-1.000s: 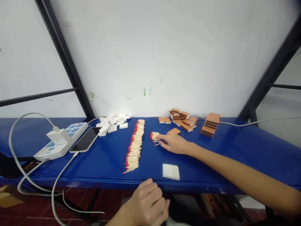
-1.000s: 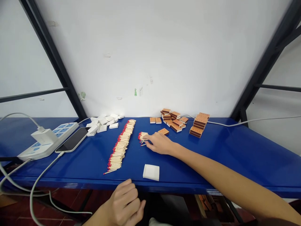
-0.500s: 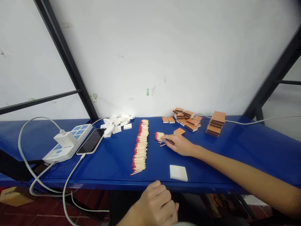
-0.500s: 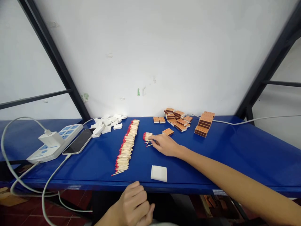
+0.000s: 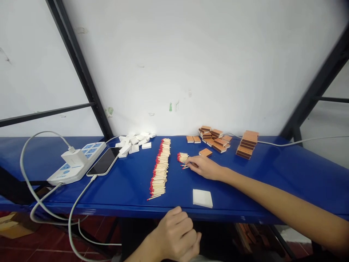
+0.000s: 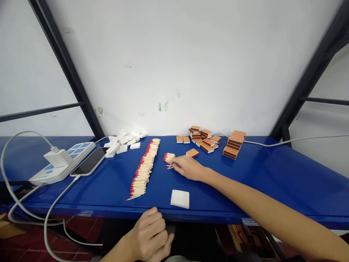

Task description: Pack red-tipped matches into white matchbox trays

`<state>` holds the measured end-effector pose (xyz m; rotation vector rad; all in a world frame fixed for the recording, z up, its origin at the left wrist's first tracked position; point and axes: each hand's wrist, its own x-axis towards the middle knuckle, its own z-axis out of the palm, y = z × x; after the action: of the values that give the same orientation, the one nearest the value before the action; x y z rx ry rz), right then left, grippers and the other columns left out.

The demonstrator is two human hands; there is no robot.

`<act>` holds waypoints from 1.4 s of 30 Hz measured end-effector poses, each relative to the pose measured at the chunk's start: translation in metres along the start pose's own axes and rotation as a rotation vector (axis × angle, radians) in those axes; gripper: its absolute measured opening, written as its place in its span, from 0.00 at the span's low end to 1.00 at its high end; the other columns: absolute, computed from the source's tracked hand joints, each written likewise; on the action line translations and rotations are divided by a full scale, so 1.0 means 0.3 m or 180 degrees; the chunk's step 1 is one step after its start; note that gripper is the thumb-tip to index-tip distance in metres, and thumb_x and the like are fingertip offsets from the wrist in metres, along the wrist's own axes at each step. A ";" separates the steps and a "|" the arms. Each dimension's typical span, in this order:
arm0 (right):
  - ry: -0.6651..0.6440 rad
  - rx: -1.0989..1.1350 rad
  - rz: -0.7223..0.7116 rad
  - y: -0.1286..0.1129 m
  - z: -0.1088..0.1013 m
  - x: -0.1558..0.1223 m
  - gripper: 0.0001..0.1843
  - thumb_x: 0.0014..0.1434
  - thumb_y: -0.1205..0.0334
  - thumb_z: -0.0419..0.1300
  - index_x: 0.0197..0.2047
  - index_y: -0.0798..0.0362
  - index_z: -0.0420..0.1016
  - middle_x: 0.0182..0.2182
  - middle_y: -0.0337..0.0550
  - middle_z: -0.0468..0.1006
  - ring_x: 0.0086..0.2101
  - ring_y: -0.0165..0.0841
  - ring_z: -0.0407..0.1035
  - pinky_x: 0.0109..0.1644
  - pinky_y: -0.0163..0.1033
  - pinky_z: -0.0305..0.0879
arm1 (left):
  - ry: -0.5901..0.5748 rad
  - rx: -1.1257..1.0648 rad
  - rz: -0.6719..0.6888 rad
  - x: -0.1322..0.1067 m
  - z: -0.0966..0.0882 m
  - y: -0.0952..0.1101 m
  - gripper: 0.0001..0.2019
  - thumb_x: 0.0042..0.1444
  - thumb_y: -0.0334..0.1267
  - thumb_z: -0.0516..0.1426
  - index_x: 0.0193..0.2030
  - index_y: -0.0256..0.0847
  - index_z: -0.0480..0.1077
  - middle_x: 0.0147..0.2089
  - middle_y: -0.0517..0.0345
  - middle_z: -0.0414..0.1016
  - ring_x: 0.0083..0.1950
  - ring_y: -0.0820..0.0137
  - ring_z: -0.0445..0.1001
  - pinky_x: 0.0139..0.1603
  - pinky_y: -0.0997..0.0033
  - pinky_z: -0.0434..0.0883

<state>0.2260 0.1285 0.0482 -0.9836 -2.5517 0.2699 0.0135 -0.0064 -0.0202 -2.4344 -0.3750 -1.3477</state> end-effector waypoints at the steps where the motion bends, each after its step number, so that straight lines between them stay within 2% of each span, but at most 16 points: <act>1: 0.0006 -0.0006 0.0005 -0.003 -0.002 -0.001 0.11 0.69 0.65 0.50 0.41 0.54 0.74 0.30 0.43 0.76 0.30 0.34 0.69 0.37 0.37 0.59 | -0.0004 -0.0021 -0.0028 -0.001 -0.004 0.000 0.15 0.48 0.28 0.60 0.20 0.42 0.57 0.21 0.66 0.54 0.24 0.73 0.51 0.28 0.67 0.54; 7: 0.0148 -0.0066 0.0091 -0.020 -0.015 -0.006 0.07 0.67 0.66 0.52 0.38 0.53 0.70 0.29 0.40 0.73 0.29 0.32 0.64 0.37 0.38 0.57 | -0.0046 -0.0228 -0.0163 0.006 -0.028 -0.003 0.13 0.50 0.26 0.57 0.21 0.42 0.58 0.21 0.64 0.55 0.25 0.72 0.51 0.28 0.68 0.57; 11: 0.0157 -0.0054 0.0069 -0.013 -0.035 -0.017 0.04 0.67 0.64 0.54 0.40 0.52 0.68 0.36 0.43 0.74 0.36 0.35 0.66 0.43 0.41 0.58 | -0.0206 -0.0390 -0.0209 0.004 -0.030 -0.007 0.10 0.49 0.29 0.55 0.22 0.42 0.59 0.22 0.63 0.55 0.25 0.72 0.51 0.28 0.67 0.55; 13: 0.0157 -0.0022 0.0056 -0.001 -0.048 -0.025 0.04 0.67 0.62 0.54 0.41 0.51 0.67 0.39 0.44 0.74 0.39 0.36 0.66 0.45 0.41 0.59 | -0.0161 -0.0488 -0.0198 0.002 -0.027 -0.009 0.09 0.50 0.31 0.54 0.22 0.42 0.59 0.22 0.63 0.54 0.25 0.72 0.51 0.27 0.67 0.52; 17: 0.0236 -0.0004 0.0157 0.023 -0.062 -0.039 0.07 0.67 0.58 0.55 0.37 0.51 0.65 0.35 0.40 0.71 0.33 0.33 0.63 0.40 0.39 0.59 | -0.0060 -0.0522 -0.0127 0.002 -0.020 -0.010 0.08 0.51 0.31 0.52 0.23 0.42 0.60 0.22 0.62 0.54 0.25 0.71 0.49 0.27 0.66 0.49; 19: 0.0239 -0.0043 0.0198 0.027 -0.057 -0.040 0.07 0.67 0.56 0.57 0.40 0.51 0.67 0.36 0.40 0.70 0.32 0.32 0.63 0.39 0.38 0.58 | -0.0095 -0.0492 -0.0121 0.001 -0.020 -0.008 0.08 0.51 0.30 0.53 0.23 0.42 0.60 0.22 0.62 0.55 0.25 0.71 0.50 0.27 0.66 0.51; 22: 0.0108 -0.0163 0.0221 0.021 -0.044 -0.036 0.12 0.69 0.55 0.56 0.51 0.49 0.72 0.40 0.42 0.70 0.36 0.33 0.66 0.41 0.38 0.60 | -0.0128 -0.0463 -0.0162 -0.003 -0.021 -0.004 0.08 0.51 0.30 0.53 0.23 0.42 0.60 0.23 0.62 0.55 0.25 0.71 0.51 0.28 0.66 0.51; 24: 0.0102 -0.0257 0.0232 0.017 -0.034 -0.031 0.14 0.70 0.55 0.54 0.53 0.48 0.75 0.41 0.43 0.70 0.37 0.34 0.68 0.42 0.39 0.61 | -0.0131 -0.0444 -0.0179 -0.006 -0.019 -0.003 0.08 0.51 0.30 0.53 0.23 0.42 0.60 0.23 0.62 0.54 0.25 0.71 0.51 0.28 0.66 0.50; 28: 0.0251 -0.0337 0.0187 0.021 -0.021 -0.025 0.12 0.69 0.56 0.56 0.45 0.50 0.80 0.37 0.43 0.72 0.35 0.34 0.68 0.41 0.39 0.60 | -0.0051 -0.0427 -0.0094 -0.007 -0.005 -0.005 0.08 0.50 0.30 0.52 0.23 0.42 0.60 0.22 0.63 0.53 0.25 0.71 0.49 0.27 0.65 0.48; 34: 0.0260 -0.0249 0.0028 0.034 -0.012 -0.022 0.09 0.67 0.61 0.58 0.40 0.52 0.79 0.35 0.43 0.74 0.33 0.32 0.68 0.40 0.38 0.61 | 0.0010 -0.0417 -0.0082 -0.009 0.007 -0.010 0.08 0.51 0.31 0.53 0.22 0.42 0.60 0.22 0.63 0.52 0.24 0.71 0.49 0.26 0.65 0.47; 38: 0.0267 -0.0227 -0.0041 0.037 -0.012 -0.024 0.08 0.66 0.61 0.58 0.39 0.52 0.79 0.34 0.42 0.73 0.32 0.32 0.67 0.39 0.38 0.60 | 0.0066 -0.0493 -0.0097 -0.001 -0.001 -0.006 0.06 0.51 0.30 0.52 0.25 0.41 0.63 0.22 0.61 0.56 0.24 0.71 0.52 0.25 0.65 0.50; 40: 0.0272 -0.0222 -0.0068 0.036 -0.012 -0.027 0.08 0.66 0.61 0.59 0.38 0.52 0.79 0.34 0.42 0.73 0.32 0.32 0.67 0.39 0.38 0.60 | 0.0121 -0.0539 -0.0188 0.011 -0.013 -0.003 0.04 0.50 0.29 0.52 0.29 0.39 0.67 0.24 0.58 0.61 0.26 0.70 0.58 0.24 0.67 0.55; 42: 0.0281 -0.0211 -0.0094 0.036 -0.013 -0.028 0.08 0.66 0.61 0.59 0.38 0.52 0.79 0.33 0.41 0.73 0.32 0.31 0.67 0.40 0.38 0.60 | 0.0178 -0.0448 -0.0276 0.028 -0.031 -0.001 0.07 0.50 0.27 0.52 0.34 0.37 0.70 0.28 0.54 0.67 0.30 0.68 0.65 0.28 0.67 0.64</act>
<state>0.2398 0.1307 0.0459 -0.9592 -2.5070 0.1312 0.0106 -0.0094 -0.0084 -2.5129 -0.3878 -1.5232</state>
